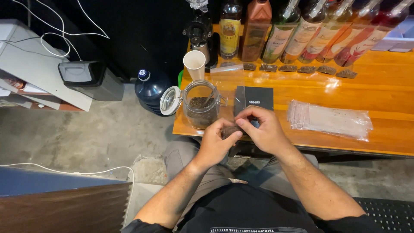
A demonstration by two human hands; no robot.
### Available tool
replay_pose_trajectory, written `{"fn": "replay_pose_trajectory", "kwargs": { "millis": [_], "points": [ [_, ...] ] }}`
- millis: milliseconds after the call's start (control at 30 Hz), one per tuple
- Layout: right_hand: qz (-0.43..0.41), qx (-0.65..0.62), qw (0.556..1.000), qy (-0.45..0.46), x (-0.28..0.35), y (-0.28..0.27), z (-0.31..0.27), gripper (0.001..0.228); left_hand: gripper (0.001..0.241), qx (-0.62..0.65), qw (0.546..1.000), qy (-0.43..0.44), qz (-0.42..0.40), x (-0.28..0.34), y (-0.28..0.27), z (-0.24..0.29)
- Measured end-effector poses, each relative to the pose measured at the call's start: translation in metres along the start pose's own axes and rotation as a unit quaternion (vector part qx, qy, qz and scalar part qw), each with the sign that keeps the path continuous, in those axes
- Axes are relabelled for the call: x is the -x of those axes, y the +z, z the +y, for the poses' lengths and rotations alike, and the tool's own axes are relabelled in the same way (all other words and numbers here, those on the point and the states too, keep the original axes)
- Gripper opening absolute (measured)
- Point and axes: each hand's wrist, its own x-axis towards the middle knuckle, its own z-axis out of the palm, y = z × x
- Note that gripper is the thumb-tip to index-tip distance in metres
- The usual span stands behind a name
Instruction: Scooping coffee beans from a glass jar into small plastic bags and weighing them on a digital scale.
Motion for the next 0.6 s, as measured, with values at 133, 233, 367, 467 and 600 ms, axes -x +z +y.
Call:
{"fn": "replay_pose_trajectory", "kwargs": {
  "millis": [133, 233, 367, 467, 600],
  "points": [
    [0.003, 0.002, 1.000, -0.002, 0.000, -0.002, 0.000, 0.003, 0.029, 0.095, 0.995, -0.019, -0.010, 0.002, 0.008, 0.006],
    [0.001, 0.000, 1.000, -0.008, 0.000, -0.003, -0.001, 0.004, 0.019, 0.075, 0.997, -0.013, -0.024, 0.001, 0.006, 0.001],
    [-0.003, -0.005, 1.000, -0.007, 0.004, -0.002, 0.002, 0.004, 0.023, 0.091, 0.995, -0.020, -0.026, 0.005, 0.007, 0.007],
    [0.000, -0.005, 1.000, -0.008, 0.003, -0.002, 0.003, 0.005, 0.029, 0.103, 0.994, -0.033, -0.034, 0.005, 0.005, -0.008],
    [0.003, -0.012, 1.000, -0.007, 0.003, -0.005, 0.001, 0.006, 0.021, 0.087, 0.995, -0.034, -0.031, 0.008, 0.005, 0.003]
  ]
}}
